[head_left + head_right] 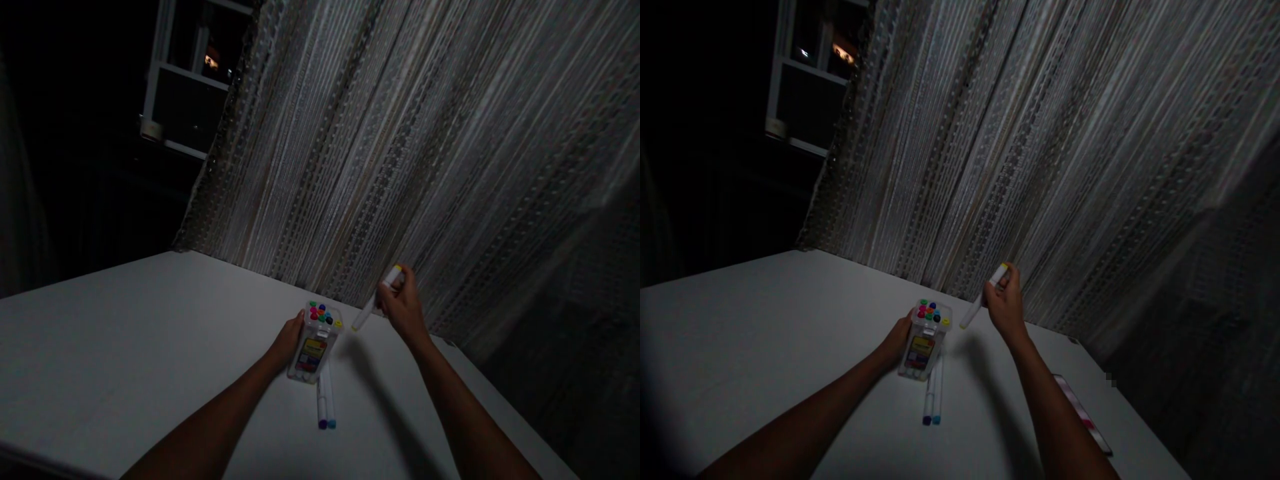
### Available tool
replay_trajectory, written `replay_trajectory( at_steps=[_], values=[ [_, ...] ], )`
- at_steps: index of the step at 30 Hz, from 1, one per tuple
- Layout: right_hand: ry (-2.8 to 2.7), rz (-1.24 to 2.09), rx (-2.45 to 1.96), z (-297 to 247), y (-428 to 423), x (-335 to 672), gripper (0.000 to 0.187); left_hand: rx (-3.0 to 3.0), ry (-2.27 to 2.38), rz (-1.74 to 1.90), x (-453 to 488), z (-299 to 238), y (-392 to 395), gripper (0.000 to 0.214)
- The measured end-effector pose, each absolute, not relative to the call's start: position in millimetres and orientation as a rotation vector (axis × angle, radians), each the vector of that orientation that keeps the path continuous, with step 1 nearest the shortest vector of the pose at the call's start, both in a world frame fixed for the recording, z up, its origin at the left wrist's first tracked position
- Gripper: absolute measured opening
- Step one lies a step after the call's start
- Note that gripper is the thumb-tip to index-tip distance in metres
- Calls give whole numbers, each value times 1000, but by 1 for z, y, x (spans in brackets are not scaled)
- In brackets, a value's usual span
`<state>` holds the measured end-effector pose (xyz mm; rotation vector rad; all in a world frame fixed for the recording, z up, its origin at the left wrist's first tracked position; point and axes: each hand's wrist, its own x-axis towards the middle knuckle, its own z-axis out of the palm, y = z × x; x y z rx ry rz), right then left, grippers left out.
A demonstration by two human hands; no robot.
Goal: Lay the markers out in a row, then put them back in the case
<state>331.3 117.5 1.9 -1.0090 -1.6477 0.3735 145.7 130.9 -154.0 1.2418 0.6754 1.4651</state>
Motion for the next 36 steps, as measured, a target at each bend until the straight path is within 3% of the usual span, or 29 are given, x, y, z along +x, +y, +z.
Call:
replay_trajectory(
  at_steps=[8,17,22,36],
  values=[
    [-1766,373,-833,-2,119,298,52,1245,680,1468,149,-157,136,79],
    [-2103,374,-1070,-31,126,293,20,1266,662,1463,152,-156,139,79],
    [-2227,471,-1127,-26,120,291,22,1279,701,1488,150,-155,136,78],
    [-2302,280,-1240,-29,121,295,28,1247,699,1471,153,-153,135,76]
  ],
)
